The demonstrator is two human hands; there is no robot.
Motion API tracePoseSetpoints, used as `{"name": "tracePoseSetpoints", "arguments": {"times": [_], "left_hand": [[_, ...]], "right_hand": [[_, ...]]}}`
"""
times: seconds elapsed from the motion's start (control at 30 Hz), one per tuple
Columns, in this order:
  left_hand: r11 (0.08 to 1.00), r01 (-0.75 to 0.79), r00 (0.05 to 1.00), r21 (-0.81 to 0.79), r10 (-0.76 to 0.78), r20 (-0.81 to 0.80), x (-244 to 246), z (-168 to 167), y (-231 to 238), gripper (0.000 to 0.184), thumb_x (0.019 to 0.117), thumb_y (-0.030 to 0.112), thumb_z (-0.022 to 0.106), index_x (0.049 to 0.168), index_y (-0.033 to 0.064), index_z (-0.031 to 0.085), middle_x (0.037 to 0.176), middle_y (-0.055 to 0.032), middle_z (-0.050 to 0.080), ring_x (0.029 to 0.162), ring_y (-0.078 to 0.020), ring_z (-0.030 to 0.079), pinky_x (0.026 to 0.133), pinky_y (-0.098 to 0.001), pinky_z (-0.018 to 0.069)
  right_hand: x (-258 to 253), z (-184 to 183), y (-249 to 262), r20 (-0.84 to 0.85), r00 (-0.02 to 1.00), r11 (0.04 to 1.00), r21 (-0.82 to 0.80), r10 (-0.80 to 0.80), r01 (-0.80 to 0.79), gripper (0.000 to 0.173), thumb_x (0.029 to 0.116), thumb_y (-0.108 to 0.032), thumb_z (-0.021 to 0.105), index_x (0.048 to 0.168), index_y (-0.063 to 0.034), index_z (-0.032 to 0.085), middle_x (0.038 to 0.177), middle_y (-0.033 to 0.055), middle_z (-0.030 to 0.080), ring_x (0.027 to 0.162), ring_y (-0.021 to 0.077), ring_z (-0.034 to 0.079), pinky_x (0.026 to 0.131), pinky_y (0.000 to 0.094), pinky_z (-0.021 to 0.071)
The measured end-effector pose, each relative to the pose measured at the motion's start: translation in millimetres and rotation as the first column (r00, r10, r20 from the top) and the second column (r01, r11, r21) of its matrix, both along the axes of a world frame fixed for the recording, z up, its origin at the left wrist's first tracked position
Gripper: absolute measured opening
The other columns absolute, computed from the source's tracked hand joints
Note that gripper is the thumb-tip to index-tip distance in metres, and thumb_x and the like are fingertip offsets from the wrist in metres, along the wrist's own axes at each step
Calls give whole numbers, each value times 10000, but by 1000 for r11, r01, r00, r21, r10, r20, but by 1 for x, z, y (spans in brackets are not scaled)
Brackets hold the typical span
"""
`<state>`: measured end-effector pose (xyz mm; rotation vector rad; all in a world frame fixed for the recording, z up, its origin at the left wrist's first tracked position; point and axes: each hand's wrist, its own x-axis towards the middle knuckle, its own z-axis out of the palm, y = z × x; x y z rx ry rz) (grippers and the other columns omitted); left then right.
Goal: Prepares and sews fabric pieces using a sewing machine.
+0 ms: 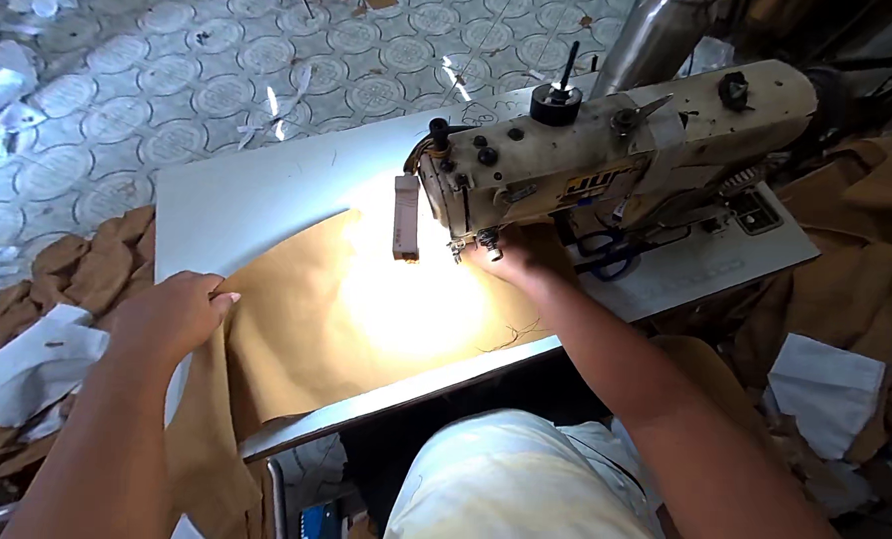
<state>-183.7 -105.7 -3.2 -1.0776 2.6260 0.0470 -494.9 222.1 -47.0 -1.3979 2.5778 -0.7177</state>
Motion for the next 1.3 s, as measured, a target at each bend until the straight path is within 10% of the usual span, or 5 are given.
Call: {"name": "tracePoseSetpoints", "arguments": {"times": [0.23, 0.33, 0.57, 1.0, 1.3], "left_hand": [[998, 52, 988, -38, -57, -141, 10, -10, 8, 326, 1049, 230, 578, 1150, -72, 646, 1240, -334, 603, 1130, -554, 602, 860, -759, 477], [998, 56, 983, -22, -59, -172, 12, -9, 13, 331, 1056, 209, 551, 1166, -94, 626, 1259, -351, 588, 1176, -569, 575, 896, -764, 463], [998, 61, 979, -24, -65, -195, 15, -10, 16, 354, 1073, 223, 529, 1187, -103, 606, 1278, -366, 568, 1196, -587, 553, 911, -763, 447], [998, -62, 964, 26, 66, -257, 36, -6, 41, 516, 1062, 279, 541, 1492, 11, 446, 1440, -366, 472, 1258, -626, 502, 909, -814, 412], [995, -74, 952, 65, 90, -293, 44, -4, 44, 596, 1034, 355, 593, 1500, 13, 446, 1466, -369, 456, 1285, -625, 484, 953, -822, 386]], "right_hand": [[56, 6, 89, -169, 962, 973, 120, 215, -196, 480, 1036, -369, 537, 1435, -109, 599, 1563, 143, 477, 1511, 334, 350, 1246, 595, 224], [94, -20, 168, -184, 938, 956, 37, 293, -291, 374, 1073, -380, 482, 1300, -180, 701, 1456, 68, 610, 1412, 242, 518, 1181, 533, 397], [91, -5, 323, -232, 883, 912, -59, -408, 406, 326, 1030, -261, 597, 1068, 19, 760, 1119, 231, 729, 1075, 399, 697, 935, 554, 555], [81, -42, 235, -399, 898, 967, -236, -186, 95, 601, 853, -403, 821, 1320, -55, 672, 1167, 250, 635, 1034, 399, 634, 886, 528, 539], [71, -39, 237, -404, 915, 981, -176, 0, -78, 194, 990, -206, 679, 1040, -58, 793, 960, 169, 738, 940, 335, 703, 866, 477, 567]]}}
